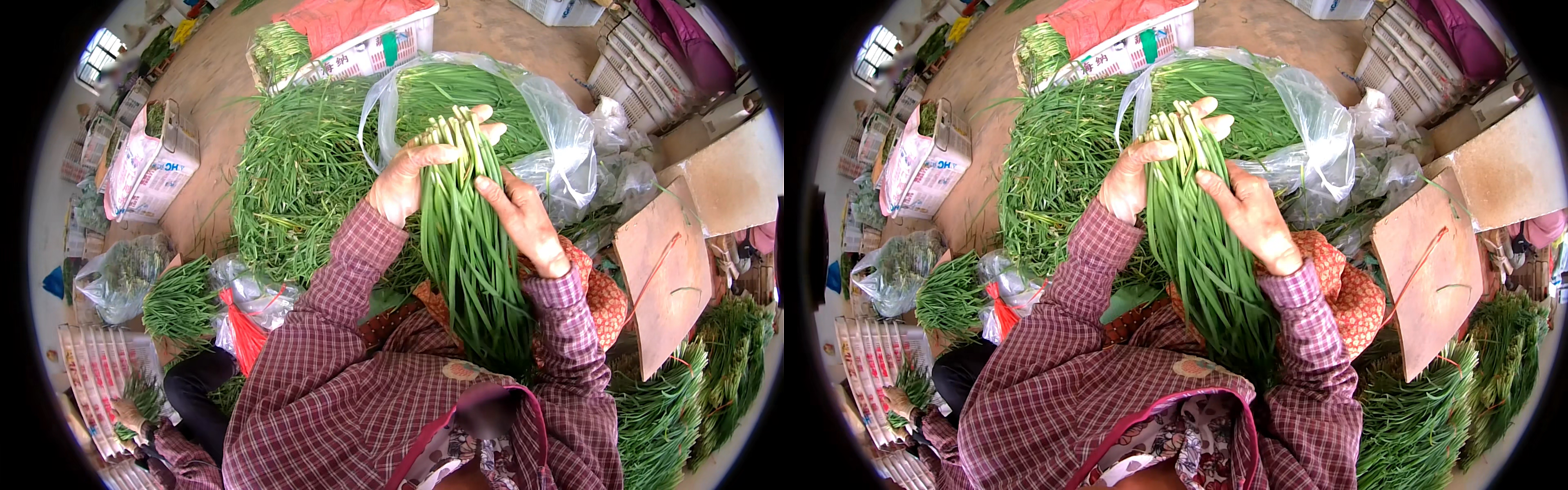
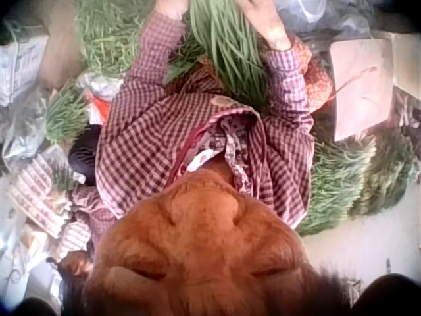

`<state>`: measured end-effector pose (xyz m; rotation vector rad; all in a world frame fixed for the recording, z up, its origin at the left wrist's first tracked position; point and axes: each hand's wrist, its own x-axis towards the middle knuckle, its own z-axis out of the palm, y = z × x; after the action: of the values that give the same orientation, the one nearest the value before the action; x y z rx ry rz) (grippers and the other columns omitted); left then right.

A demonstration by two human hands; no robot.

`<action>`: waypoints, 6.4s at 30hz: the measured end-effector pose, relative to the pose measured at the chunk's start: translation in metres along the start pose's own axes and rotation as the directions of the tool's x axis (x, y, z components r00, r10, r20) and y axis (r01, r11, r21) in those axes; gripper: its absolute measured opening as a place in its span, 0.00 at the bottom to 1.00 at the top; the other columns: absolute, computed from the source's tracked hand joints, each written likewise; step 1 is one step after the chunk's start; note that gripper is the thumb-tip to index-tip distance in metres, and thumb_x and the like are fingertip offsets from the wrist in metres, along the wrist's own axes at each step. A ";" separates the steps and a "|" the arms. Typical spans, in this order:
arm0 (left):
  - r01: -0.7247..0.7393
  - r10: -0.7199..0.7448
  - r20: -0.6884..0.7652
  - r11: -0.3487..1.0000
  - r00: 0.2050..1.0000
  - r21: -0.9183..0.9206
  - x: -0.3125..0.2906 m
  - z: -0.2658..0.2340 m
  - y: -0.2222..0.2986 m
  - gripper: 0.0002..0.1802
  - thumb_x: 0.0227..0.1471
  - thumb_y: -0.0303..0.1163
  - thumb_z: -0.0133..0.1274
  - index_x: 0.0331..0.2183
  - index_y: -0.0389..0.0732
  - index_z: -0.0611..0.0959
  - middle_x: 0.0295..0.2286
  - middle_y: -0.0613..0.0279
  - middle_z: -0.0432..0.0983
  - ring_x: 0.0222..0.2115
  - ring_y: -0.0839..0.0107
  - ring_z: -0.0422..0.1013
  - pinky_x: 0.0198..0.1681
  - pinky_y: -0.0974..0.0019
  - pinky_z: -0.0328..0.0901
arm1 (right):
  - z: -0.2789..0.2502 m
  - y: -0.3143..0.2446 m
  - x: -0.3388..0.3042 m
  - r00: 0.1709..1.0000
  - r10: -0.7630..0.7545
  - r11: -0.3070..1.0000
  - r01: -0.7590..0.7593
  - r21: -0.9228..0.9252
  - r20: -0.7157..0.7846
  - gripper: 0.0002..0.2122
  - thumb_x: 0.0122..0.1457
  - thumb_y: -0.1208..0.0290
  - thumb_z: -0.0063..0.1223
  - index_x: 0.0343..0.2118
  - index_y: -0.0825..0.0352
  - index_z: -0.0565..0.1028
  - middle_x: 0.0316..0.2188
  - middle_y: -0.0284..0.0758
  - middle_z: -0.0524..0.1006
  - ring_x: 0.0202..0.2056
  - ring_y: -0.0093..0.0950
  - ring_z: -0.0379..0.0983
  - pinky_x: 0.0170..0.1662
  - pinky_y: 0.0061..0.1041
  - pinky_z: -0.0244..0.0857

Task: The person sorts through green onions by hand, pulling them from a plastic bag, removing damaged leaves, and gathering them into bundles.

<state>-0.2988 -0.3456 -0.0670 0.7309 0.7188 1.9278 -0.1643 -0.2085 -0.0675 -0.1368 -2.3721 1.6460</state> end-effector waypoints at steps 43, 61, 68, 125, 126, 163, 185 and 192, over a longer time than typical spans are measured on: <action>0.151 -0.145 -0.044 0.970 0.988 0.190 0.003 0.018 0.003 0.45 0.43 0.30 0.57 0.62 0.36 0.58 0.46 0.52 0.74 0.40 0.64 0.75 0.48 0.64 0.71 | -0.027 -0.046 -0.003 0.892 -0.443 0.679 0.267 -0.684 -0.092 0.07 0.50 0.74 0.56 0.34 0.64 0.74 0.25 0.36 0.74 0.26 0.37 0.75 0.28 0.34 0.70; 0.188 -0.187 -0.028 0.980 0.982 0.060 0.011 0.027 -0.007 0.40 0.43 0.33 0.62 0.58 0.36 0.67 0.43 0.51 0.76 0.38 0.69 0.76 0.44 0.66 0.72 | -0.050 -0.040 0.011 0.848 -0.523 0.645 0.328 -0.690 -0.087 0.04 0.54 0.70 0.56 0.33 0.61 0.75 0.23 0.33 0.75 0.22 0.32 0.76 0.25 0.32 0.69; 0.313 -0.311 -0.033 0.949 0.950 0.051 0.006 0.020 -0.001 0.29 0.49 0.29 0.56 0.54 0.35 0.72 0.35 0.57 0.78 0.33 0.72 0.76 0.35 0.67 0.73 | -0.091 -0.032 0.036 0.777 -0.597 0.475 0.142 -0.869 -0.199 0.08 0.53 0.63 0.59 0.31 0.60 0.74 0.23 0.33 0.75 0.24 0.36 0.75 0.27 0.32 0.70; 0.219 -0.202 -0.160 0.970 0.966 0.101 0.013 0.001 -0.013 0.30 0.48 0.27 0.54 0.54 0.32 0.70 0.38 0.54 0.76 0.41 0.60 0.75 0.45 0.59 0.73 | -0.075 -0.028 -0.019 0.993 0.112 0.650 -0.048 0.758 -0.033 0.11 0.58 0.66 0.54 0.39 0.68 0.75 0.29 0.27 0.76 0.21 0.16 0.66 0.25 0.13 0.59; 0.223 -0.203 -0.185 0.970 0.961 0.092 0.014 -0.002 -0.015 0.28 0.48 0.27 0.55 0.53 0.33 0.72 0.36 0.57 0.77 0.40 0.62 0.76 0.43 0.63 0.74 | -0.080 -0.027 -0.018 0.991 0.118 0.875 -0.074 0.478 -0.063 0.09 0.58 0.69 0.54 0.39 0.67 0.75 0.29 0.28 0.76 0.21 0.17 0.67 0.25 0.15 0.61; 0.106 -0.110 -0.013 0.917 0.994 0.384 0.021 0.020 -0.018 0.48 0.39 0.34 0.65 0.61 0.40 0.62 0.38 0.65 0.76 0.41 0.73 0.73 0.51 0.68 0.64 | -0.056 -0.041 0.002 0.935 -0.352 0.582 0.193 -0.790 -0.031 0.04 0.60 0.74 0.48 0.33 0.67 0.66 0.30 0.43 0.75 0.29 0.46 0.74 0.28 0.39 0.69; 0.142 -0.149 0.039 0.979 0.988 0.145 0.020 0.023 -0.018 0.11 0.42 0.30 0.62 0.32 0.39 0.84 0.28 0.60 0.80 0.31 0.69 0.76 0.39 0.63 0.72 | -0.044 -0.042 0.062 0.787 -0.484 0.563 0.615 -0.552 0.383 0.25 0.60 0.53 0.50 0.57 0.60 0.67 0.50 0.38 0.72 0.51 0.41 0.67 0.55 0.39 0.61; -0.232 0.254 -0.167 0.963 0.953 0.140 0.034 0.028 0.121 0.14 0.50 0.25 0.55 0.41 0.41 0.76 0.29 0.55 0.77 0.32 0.60 0.75 0.40 0.56 0.74 | -0.017 -0.051 0.050 0.928 -0.320 0.947 0.313 0.066 0.190 0.46 0.53 0.55 0.62 0.67 0.61 0.43 0.68 0.42 0.46 0.66 0.42 0.46 0.66 0.43 0.46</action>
<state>-0.3582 -0.3588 0.0462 0.7497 0.8972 2.2140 -0.2053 -0.2002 -0.0069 0.4168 -2.3475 1.6042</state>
